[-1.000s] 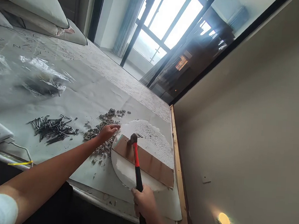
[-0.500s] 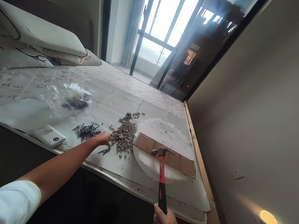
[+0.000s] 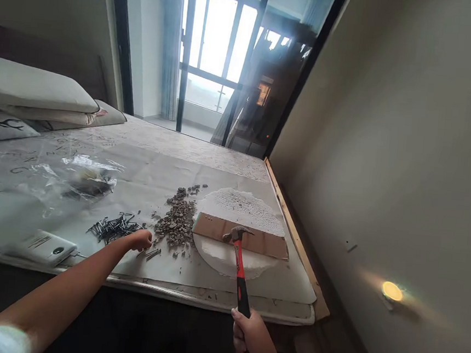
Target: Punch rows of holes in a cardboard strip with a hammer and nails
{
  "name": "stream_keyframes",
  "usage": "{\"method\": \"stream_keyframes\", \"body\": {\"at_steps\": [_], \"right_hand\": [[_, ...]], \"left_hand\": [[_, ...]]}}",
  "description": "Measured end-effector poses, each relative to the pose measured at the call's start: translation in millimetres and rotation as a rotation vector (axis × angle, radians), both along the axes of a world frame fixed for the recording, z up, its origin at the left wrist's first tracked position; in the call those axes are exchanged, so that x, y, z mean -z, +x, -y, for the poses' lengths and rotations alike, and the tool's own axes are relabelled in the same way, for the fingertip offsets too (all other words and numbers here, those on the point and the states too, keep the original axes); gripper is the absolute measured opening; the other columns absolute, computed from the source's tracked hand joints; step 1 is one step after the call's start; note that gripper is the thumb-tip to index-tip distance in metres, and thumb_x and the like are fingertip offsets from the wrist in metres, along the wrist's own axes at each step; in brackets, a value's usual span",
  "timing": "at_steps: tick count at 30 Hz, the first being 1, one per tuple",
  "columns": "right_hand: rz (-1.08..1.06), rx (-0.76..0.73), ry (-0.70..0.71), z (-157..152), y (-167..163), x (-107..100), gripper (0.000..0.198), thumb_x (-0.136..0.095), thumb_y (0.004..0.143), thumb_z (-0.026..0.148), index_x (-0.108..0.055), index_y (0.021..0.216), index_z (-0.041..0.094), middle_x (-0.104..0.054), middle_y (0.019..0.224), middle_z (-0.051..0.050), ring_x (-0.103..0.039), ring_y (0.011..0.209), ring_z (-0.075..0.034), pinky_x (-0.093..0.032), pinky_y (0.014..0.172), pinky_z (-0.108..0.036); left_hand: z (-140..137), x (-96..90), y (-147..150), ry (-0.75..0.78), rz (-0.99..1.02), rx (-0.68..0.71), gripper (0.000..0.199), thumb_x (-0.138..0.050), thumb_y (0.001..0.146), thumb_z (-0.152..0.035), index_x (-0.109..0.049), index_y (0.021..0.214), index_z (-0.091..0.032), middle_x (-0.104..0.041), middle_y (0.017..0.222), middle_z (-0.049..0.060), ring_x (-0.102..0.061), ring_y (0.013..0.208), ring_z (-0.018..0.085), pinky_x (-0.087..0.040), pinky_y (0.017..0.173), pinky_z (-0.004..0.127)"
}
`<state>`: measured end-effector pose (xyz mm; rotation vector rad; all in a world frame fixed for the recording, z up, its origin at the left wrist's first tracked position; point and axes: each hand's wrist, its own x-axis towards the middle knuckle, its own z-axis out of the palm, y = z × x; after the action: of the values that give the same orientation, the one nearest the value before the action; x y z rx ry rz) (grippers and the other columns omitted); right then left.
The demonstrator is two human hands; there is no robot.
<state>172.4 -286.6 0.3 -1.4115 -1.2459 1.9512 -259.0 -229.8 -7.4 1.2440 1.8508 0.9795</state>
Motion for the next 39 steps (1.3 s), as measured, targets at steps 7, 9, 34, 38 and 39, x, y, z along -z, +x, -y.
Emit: {"method": "stream_keyframes", "body": {"at_steps": [7,9,34,38,39], "right_hand": [[-0.014,-0.009,-0.009,-2,-4,5,0.053,-0.063,0.057,0.063,-0.03,0.071,0.024,-0.029,0.039,0.014,-0.026,0.027,-0.005,-0.023,0.029,-0.019],[-0.035,-0.012,-0.019,-3,-4,8,0.054,-0.063,0.056,0.064,-0.03,0.071,0.024,-0.028,0.039,0.015,-0.025,0.026,-0.004,-0.022,0.029,-0.019],[-0.171,-0.022,-0.055,-8,10,1,0.049,-0.067,0.063,0.061,-0.042,0.071,0.02,-0.03,0.046,0.011,-0.021,0.04,-0.004,-0.018,0.042,-0.02],[-0.143,-0.047,-0.027,-12,15,4,0.047,-0.066,0.065,0.06,-0.043,0.071,0.02,-0.03,0.048,0.01,-0.023,0.043,-0.005,-0.02,0.046,-0.022],[-0.138,-0.057,-0.022,-13,16,4,0.047,-0.065,0.066,0.061,-0.043,0.07,0.02,-0.03,0.047,0.01,-0.023,0.043,-0.005,-0.02,0.047,-0.023]], "left_hand": [[-21,-43.8,26,-0.096,0.489,-0.138,0.015,-0.063,0.068,-0.018,-0.048,0.067,-0.018,-0.064,0.062,0.005,-0.065,0.06,0.016,-0.055,0.06,0.026],[-29,-55.6,40,-0.002,0.643,-0.155,0.007,-0.058,0.073,-0.015,-0.051,0.073,-0.018,-0.065,0.071,0.005,-0.065,0.066,0.014,-0.055,0.066,0.023],[-146,-40.7,136,0.267,-0.404,0.166,0.045,-0.047,0.078,-0.051,-0.056,0.05,-0.017,-0.059,0.055,0.004,-0.05,0.057,0.015,-0.031,0.056,0.025],[-153,-36.4,138,0.238,-0.587,0.193,0.047,-0.041,0.083,-0.046,-0.05,0.048,-0.017,-0.056,0.054,0.004,-0.043,0.052,0.013,-0.026,0.055,0.026],[-154,-36.2,138,0.231,-0.605,0.189,0.047,-0.04,0.084,-0.047,-0.049,0.048,-0.017,-0.055,0.052,0.004,-0.041,0.051,0.013,-0.025,0.055,0.026]]}}
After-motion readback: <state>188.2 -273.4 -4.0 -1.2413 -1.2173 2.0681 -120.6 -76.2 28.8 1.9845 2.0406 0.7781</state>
